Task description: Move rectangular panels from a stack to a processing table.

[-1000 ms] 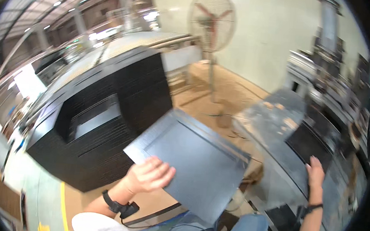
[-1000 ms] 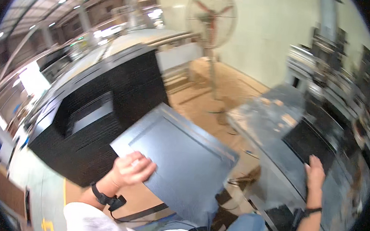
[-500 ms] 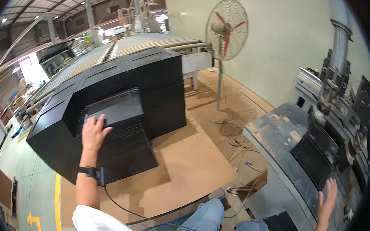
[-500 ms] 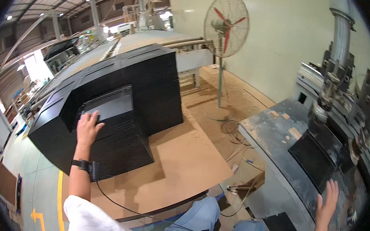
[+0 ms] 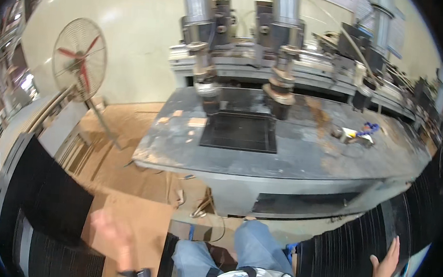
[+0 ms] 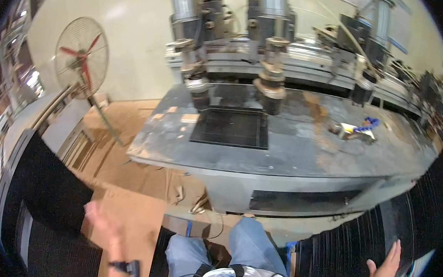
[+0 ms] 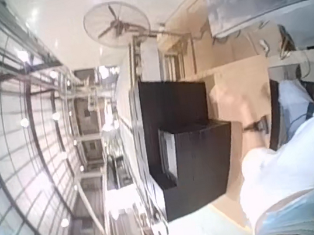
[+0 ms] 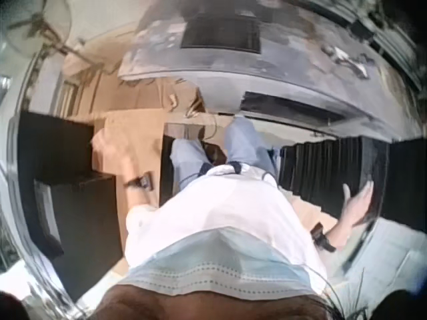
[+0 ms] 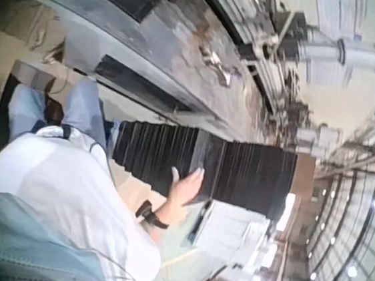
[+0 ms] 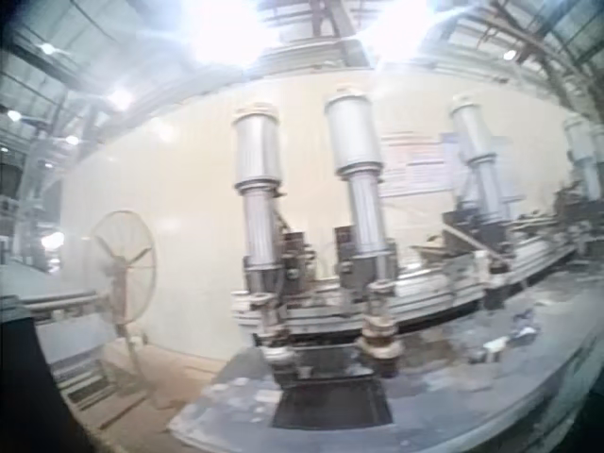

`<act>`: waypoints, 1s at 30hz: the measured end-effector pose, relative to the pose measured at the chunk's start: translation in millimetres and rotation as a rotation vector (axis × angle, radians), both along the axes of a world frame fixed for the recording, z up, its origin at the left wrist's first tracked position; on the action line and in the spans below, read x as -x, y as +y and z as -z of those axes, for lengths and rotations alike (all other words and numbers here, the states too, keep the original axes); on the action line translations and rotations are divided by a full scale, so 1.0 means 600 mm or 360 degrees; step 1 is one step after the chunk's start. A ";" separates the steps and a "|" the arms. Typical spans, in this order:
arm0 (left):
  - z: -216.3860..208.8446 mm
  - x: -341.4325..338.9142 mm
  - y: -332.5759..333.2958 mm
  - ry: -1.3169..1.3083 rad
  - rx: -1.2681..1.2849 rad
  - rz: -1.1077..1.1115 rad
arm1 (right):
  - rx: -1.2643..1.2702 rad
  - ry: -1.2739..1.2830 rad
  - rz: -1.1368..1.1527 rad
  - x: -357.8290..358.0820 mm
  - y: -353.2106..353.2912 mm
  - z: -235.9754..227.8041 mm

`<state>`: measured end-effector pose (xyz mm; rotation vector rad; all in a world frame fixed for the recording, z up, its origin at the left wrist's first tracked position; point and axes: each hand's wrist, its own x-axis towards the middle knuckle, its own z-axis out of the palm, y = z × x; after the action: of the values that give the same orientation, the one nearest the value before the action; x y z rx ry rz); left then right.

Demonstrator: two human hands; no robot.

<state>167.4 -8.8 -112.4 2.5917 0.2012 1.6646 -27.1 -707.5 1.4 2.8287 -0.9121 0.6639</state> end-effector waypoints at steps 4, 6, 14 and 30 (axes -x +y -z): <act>-0.012 -0.265 -0.353 0.0538 -0.0050 0.1152 | 0.0145 -0.0072 -0.0067 -0.015 0.013 0.017; -0.016 -0.355 -0.443 0.0781 -0.0075 0.1197 | 0.0213 -0.0032 -0.0343 -0.060 0.064 -0.002; -0.019 -0.385 -0.444 0.1103 -0.0102 0.0999 | -0.0062 -0.0365 -0.1575 -0.386 0.193 -0.047; -0.238 0.219 -0.040 0.0555 -0.1061 0.0166 | -0.0204 0.0099 -0.1872 -0.846 0.392 0.175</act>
<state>36.1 -33.1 30.7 3.2770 -0.5676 1.4003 480.2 -472.0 -103.6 3.2373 0.8716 0.5554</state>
